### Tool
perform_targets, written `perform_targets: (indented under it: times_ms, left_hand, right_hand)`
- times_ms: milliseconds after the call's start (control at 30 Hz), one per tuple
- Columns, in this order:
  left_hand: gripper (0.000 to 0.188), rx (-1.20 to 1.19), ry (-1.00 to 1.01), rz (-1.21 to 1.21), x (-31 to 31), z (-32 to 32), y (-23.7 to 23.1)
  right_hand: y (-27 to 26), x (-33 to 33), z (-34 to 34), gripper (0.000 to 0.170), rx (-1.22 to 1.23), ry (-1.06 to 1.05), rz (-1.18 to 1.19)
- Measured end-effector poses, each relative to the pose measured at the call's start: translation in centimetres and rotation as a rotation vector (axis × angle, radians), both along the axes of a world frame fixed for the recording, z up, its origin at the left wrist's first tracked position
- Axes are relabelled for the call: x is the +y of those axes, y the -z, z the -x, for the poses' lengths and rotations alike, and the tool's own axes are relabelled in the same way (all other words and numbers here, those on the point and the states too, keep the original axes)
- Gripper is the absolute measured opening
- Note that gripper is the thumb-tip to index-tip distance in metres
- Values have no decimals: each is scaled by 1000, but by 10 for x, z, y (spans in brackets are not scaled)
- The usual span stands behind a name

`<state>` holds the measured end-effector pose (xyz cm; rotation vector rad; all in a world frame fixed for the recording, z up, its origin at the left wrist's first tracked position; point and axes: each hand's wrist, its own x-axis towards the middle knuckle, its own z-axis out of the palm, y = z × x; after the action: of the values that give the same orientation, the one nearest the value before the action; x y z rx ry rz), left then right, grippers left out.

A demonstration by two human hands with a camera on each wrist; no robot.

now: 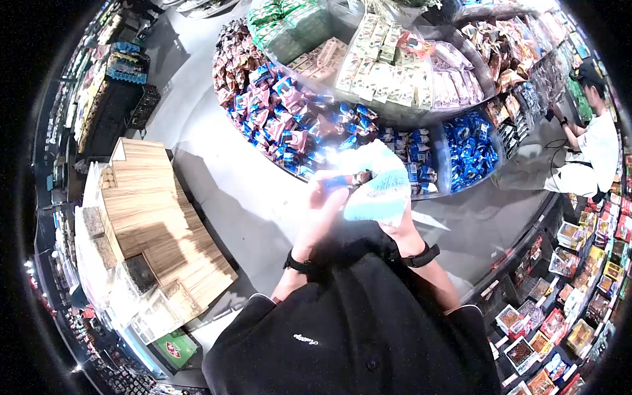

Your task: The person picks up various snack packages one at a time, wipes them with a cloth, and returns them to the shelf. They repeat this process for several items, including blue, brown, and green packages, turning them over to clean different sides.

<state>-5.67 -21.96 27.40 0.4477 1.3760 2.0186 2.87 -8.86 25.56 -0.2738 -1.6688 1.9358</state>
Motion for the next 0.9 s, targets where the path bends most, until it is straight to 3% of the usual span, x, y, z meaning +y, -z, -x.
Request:
perform_targets:
  times_ms: [33,67,100,233,300,367,400,467,500,533,567,600,667,800,867,900]
  left_hand:
    - [24,-10,9,5,-1,0,1]
    - [24,-20,17,11,-2,0,1]
    - [23,-30,23,16,-3,0,3]
    - [25,166,96,166,-5,3,10]
    - [30,419,99,294,-4,4,-4]
    - [34,350,173,158,-3,1,2]
    - [36,100,242,29,-4,-2,13]
    - [29,-270,356,-127,-1,-1,23]
    - [29,-340,438,-92,-1,1,21]
    - [29,-407,519,-52,0,3,19]
    - [29,-422,588,34,1,4,14]
    - [31,-478,605,122,3,-3,13]
    - [33,-446,628,75,4,-6,15]
    - [56,-331,624,136,10,-8,10]
    - [46,-247,517,110,13,-11,18]
    - [42,-209,459,103,12,-14,20]
  right_hand:
    - [-1,0,-1,48,3,29,-67]
    - [-4,0,-6,49,79,-48,286]
    - [-8,2,-7,48,17,-17,334]
    - [9,12,-16,46,48,19,276]
    - [12,14,-17,47,50,68,284]
    - [5,12,-20,47,19,125,289]
    - [12,14,-29,50,-33,111,328]
    - [16,28,-40,53,-91,9,108]
    - [17,32,-41,54,-116,-41,-4]
    - [-15,30,-27,59,61,-131,-82]
    - [-26,32,-28,56,-13,-172,-201]
    - [-25,28,-39,54,-27,-193,216]
    - [-13,27,-49,52,-15,-181,532]
    - [8,33,-57,48,31,-29,335]
    - [9,37,-52,46,49,97,340]
    - [2,45,-47,45,-113,35,108]
